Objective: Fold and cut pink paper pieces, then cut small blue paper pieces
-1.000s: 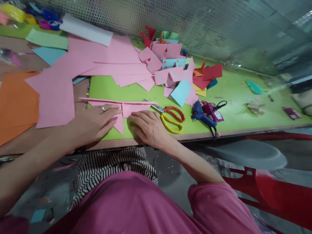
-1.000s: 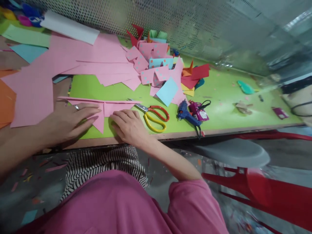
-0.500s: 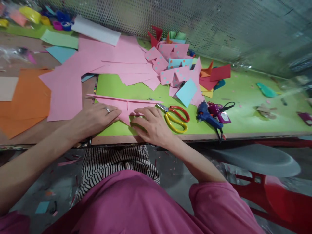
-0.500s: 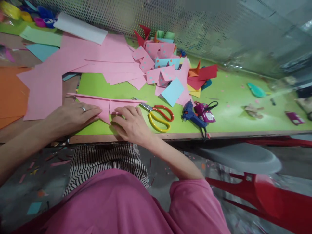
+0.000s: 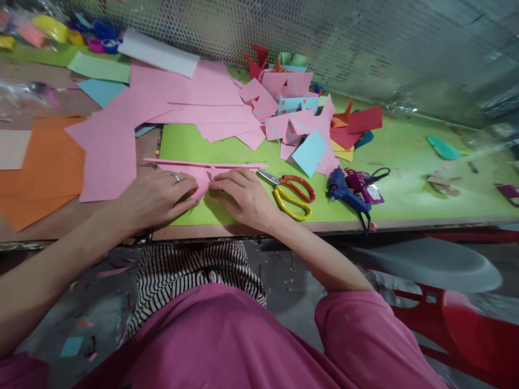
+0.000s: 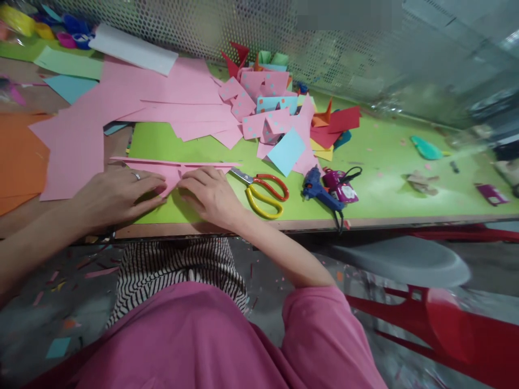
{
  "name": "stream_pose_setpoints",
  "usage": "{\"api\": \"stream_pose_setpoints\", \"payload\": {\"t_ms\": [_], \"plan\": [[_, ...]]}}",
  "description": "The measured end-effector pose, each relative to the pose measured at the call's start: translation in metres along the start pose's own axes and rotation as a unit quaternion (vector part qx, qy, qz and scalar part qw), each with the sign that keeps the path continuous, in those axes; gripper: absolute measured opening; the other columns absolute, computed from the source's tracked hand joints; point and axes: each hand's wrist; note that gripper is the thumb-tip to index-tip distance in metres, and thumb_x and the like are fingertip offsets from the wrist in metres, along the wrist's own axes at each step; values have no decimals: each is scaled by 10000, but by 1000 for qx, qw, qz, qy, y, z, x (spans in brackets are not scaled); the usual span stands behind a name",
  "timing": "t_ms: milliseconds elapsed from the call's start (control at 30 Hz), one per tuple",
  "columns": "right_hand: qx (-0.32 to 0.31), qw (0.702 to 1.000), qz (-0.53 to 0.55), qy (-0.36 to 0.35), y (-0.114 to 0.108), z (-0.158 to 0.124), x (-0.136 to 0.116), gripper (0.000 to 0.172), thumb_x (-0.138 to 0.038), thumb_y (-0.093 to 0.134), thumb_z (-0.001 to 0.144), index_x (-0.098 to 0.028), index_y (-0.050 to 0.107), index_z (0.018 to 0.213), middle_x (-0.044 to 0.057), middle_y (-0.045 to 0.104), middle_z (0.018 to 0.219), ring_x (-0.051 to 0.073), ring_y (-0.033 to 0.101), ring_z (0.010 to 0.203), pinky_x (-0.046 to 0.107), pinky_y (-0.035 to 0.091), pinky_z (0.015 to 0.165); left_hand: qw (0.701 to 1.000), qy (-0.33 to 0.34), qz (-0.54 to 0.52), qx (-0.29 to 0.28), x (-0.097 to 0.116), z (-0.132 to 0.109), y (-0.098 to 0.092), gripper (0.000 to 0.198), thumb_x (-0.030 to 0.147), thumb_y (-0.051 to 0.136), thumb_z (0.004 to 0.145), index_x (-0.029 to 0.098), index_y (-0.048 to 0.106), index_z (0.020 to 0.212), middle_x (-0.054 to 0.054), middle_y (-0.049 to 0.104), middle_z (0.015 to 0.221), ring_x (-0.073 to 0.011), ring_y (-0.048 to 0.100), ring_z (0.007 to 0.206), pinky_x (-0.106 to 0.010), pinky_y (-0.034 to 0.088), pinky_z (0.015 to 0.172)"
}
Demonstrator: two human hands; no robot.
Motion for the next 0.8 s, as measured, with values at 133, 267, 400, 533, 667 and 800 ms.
{"api": "stream_pose_setpoints", "payload": {"t_ms": [133,267,400,533,667,800], "plan": [[25,999,7,33,7,8,9,166,-235,571,1024,-176,673,1141,111,732,1166,251,591,1072,412,447,945,998,-59,-30,-2,3,5,1,503,381,275,1033,160,728,1040,-157,758,921,-315,714,852,-412,499,722],[-3,998,21,53,11,17,16,246,-334,537,1060,-174,714,1002,109,714,1093,238,569,1006,397,425,921,984,-105,-143,3,2,12,-1,477,440,329,1002,166,718,967,-147,764,1022,-317,703,954,-435,515,836],[-6,994,40,104,16,21,15,239,-358,573,1044,-166,691,967,98,689,1044,230,566,973,397,406,925,945,-209,-252,-20,3,20,-7,435,476,452,936,168,686,1134,-118,765,1061,-291,703,948,-417,525,841],[9,992,46,120,19,20,11,192,-346,600,1026,-162,653,1015,97,682,1054,236,562,979,398,415,921,916,-268,-298,-16,3,24,-9,573,467,538,896,172,558,1387,-68,761,1000,-270,708,914,-417,537,859],[34,992,54,106,19,15,11,240,-296,592,1027,-174,638,1229,109,681,1150,242,577,1033,397,446,915,942,-211,-263,-10,-1,24,-4,495,452,503,954,220,598,1381,-61,765,987,-258,696,871,-424,542,843],[32,996,35,79,16,10,13,244,-298,548,1049,-188,687,1217,121,675,1171,242,590,1061,416,452,946,968,-144,-207,0,-7,21,5,441,439,425,1025,228,696,1302,-113,749,1137,-291,696,998,-456,546,871]]}}
Point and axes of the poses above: each hand's wrist, its own z-axis towards the middle knuckle, its own y-axis out of the palm, x = y × z
